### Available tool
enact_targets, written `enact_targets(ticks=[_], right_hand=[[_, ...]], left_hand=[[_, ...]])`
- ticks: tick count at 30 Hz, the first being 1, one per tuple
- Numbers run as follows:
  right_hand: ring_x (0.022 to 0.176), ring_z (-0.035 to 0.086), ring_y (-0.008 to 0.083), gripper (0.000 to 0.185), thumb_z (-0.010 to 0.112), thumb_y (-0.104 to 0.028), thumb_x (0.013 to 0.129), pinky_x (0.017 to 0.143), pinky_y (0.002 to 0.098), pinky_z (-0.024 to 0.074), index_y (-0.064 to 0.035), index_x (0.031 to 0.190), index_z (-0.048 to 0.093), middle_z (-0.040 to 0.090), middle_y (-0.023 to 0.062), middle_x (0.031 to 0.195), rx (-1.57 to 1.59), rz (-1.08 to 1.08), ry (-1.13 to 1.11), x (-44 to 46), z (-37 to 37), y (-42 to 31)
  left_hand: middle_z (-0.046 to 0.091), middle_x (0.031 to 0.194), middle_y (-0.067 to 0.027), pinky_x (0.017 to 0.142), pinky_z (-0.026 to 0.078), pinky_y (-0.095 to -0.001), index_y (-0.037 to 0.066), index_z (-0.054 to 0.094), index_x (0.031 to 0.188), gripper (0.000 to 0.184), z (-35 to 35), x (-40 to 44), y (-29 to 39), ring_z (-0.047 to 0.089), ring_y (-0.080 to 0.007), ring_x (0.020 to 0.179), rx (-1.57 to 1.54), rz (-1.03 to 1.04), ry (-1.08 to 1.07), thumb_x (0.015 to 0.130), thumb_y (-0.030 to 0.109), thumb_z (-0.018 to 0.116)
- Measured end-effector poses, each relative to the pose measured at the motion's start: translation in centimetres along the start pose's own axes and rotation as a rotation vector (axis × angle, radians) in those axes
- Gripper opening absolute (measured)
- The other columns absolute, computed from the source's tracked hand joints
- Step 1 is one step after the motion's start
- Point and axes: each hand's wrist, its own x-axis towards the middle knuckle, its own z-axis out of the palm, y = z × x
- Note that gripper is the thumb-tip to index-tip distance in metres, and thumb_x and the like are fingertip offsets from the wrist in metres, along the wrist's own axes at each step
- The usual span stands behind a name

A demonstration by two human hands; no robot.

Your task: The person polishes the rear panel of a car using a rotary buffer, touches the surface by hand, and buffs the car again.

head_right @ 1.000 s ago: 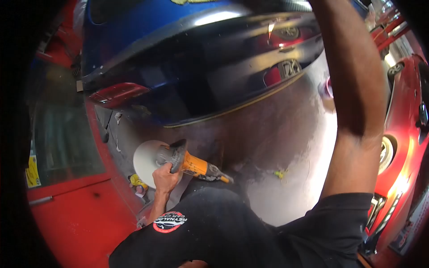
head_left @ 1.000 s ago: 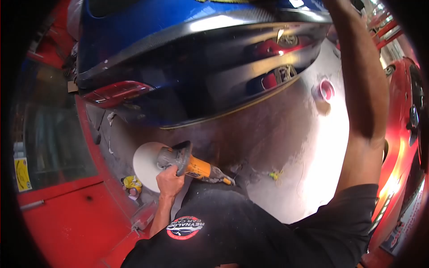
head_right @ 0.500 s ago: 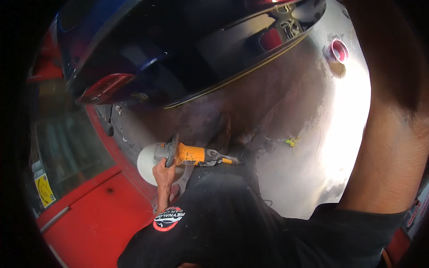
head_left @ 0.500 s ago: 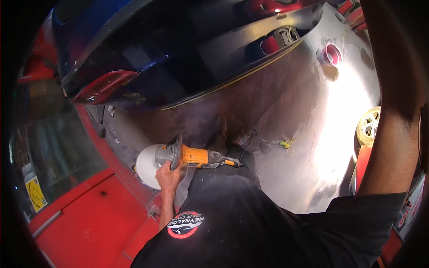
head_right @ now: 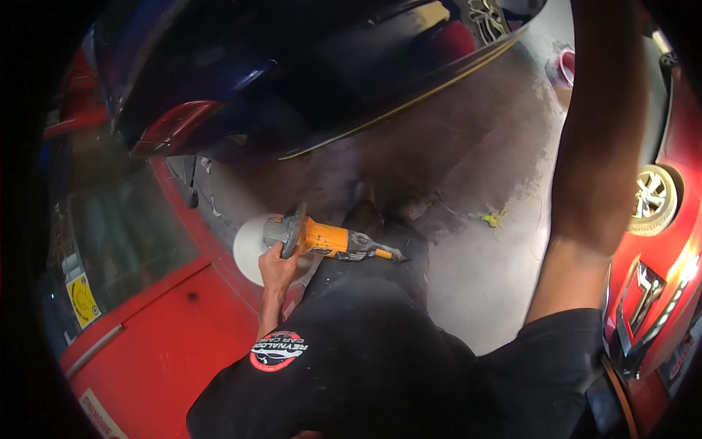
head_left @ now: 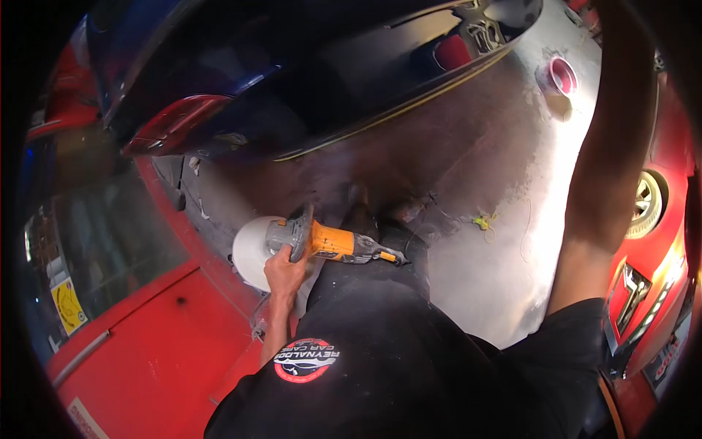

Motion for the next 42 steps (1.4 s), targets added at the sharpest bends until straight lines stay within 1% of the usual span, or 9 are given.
enact_targets(ticks=[5, 8, 13, 23, 28, 33, 35, 39, 42], right_hand=[[0.085, 0.071, 0.0223, 0.050, 0.051, -0.045, 0.110, 0.079, 0.0335, 0.0559, -0.0005, 0.108, 0.073, 0.075, 0.0102, 0.095, -0.150, 0.342, 0.375, -14.9, -4.8, 13.6], [0.092, 0.073, 0.0171, 0.039, 0.066, -0.037, 0.103, 0.082, 0.0338, 0.0576, -0.0014, 0.115, 0.075, 0.078, 0.0102, 0.098, -0.447, 0.818, 0.249, -24.4, -4.1, 22.1], [0.116, 0.068, 0.0380, 0.034, 0.075, -0.019, 0.089, 0.096, 0.0435, 0.0539, -0.0060, 0.121, 0.073, 0.073, 0.0164, 0.119, -0.877, 0.301, -0.051, -26.5, -1.0, 30.3], [0.129, 0.058, 0.0444, 0.063, 0.078, -0.015, 0.082, 0.110, 0.0478, 0.0474, -0.0036, 0.140, 0.056, 0.061, 0.0226, 0.137, -1.265, -0.011, -0.111, -29.3, -2.3, 40.9], [0.117, 0.063, 0.0476, 0.069, 0.077, -0.006, 0.078, 0.100, 0.0513, 0.0518, 0.0006, 0.143, 0.053, 0.058, 0.0267, 0.136, -1.060, 0.188, 0.120, -28.3, -12.5, 39.3], [0.134, 0.051, 0.0468, 0.084, 0.073, -0.004, 0.076, 0.108, 0.0520, 0.0460, -0.0016, 0.154, 0.040, 0.052, 0.0262, 0.145, -1.030, 0.077, 0.135, -19.5, -19.4, 38.1], [0.136, 0.049, 0.0463, 0.085, 0.068, 0.000, 0.075, 0.111, 0.0539, 0.0418, -0.0023, 0.155, 0.040, 0.049, 0.0254, 0.149, -1.069, -0.159, 0.053, -25.5, -14.9, 36.3], [0.141, 0.045, 0.0476, 0.094, 0.066, 0.000, 0.075, 0.110, 0.0590, 0.0396, -0.0064, 0.162, 0.032, 0.036, 0.0246, 0.162, -0.991, 0.236, 0.254, -36.1, -5.0, 33.3], [0.144, 0.039, 0.0525, 0.097, 0.067, -0.003, 0.077, 0.112, 0.0612, 0.0404, -0.0132, 0.165, 0.027, 0.020, 0.0214, 0.171, -0.959, 0.302, 0.023, -40.1, 1.5, 34.4]], left_hand=[[0.064, 0.069, -0.0233, 0.058, 0.048, -0.0409, -0.002, 0.066, 0.081, 0.031, -0.1, 0.4, 0.1, 0.062, -0.0307, 0.057, -0.013, -0.005, -0.016, 0.082, 0.023, 0.085], [0.068, 0.075, -0.0240, 0.062, 0.051, -0.0471, 0.000, 0.066, 0.081, 0.035, -0.1, 0.9, -0.6, 0.067, -0.0416, 0.071, 0.021, -0.013, -0.051, 0.084, 0.031, 0.083], [0.067, 0.076, -0.0258, 0.062, 0.051, -0.0442, -0.002, 0.069, 0.085, 0.028, -0.6, 1.1, -1.6, 0.068, -0.0433, 0.070, 0.005, 0.048, -0.086, 0.083, 0.023, 0.083], [0.067, 0.074, -0.0244, 0.064, 0.050, -0.0476, -0.001, 0.064, 0.078, 0.032, 0.5, 1.3, -2.7, 0.068, -0.0443, 0.071, -0.045, -0.060, -0.174, 0.084, 0.025, 0.083], [0.067, 0.072, -0.0242, 0.064, 0.050, -0.0471, -0.003, 0.064, 0.079, 0.032, 1.5, 1.1, -3.1, 0.068, -0.0422, 0.068, -0.026, -0.183, -0.187, 0.083, 0.022, 0.084], [0.069, 0.075, -0.0254, 0.067, 0.051, -0.0486, -0.004, 0.067, 0.084, 0.033, 0.4, 1.3, -0.1, 0.069, -0.0435, 0.072, 0.104, -0.151, -0.198, 0.083, 0.025, 0.083], [0.070, 0.076, -0.0264, 0.068, 0.051, -0.0494, -0.004, 0.069, 0.086, 0.034, 0.1, 1.3, 0.7, 0.069, -0.0447, 0.073, 0.121, -0.150, -0.207, 0.083, 0.026, 0.083], [0.071, 0.080, -0.0281, 0.069, 0.051, -0.0500, -0.004, 0.069, 0.090, 0.035, 1.2, 0.8, -2.7, 0.069, -0.0469, 0.076, 0.011, -0.114, -0.168, 0.083, 0.027, 0.082], [0.069, 0.079, -0.0288, 0.069, 0.051, -0.0500, -0.004, 0.065, 0.086, 0.036, 2.0, 1.2, -5.0, 0.068, -0.0479, 0.076, 0.116, -0.084, -0.187, 0.083, 0.027, 0.082]])
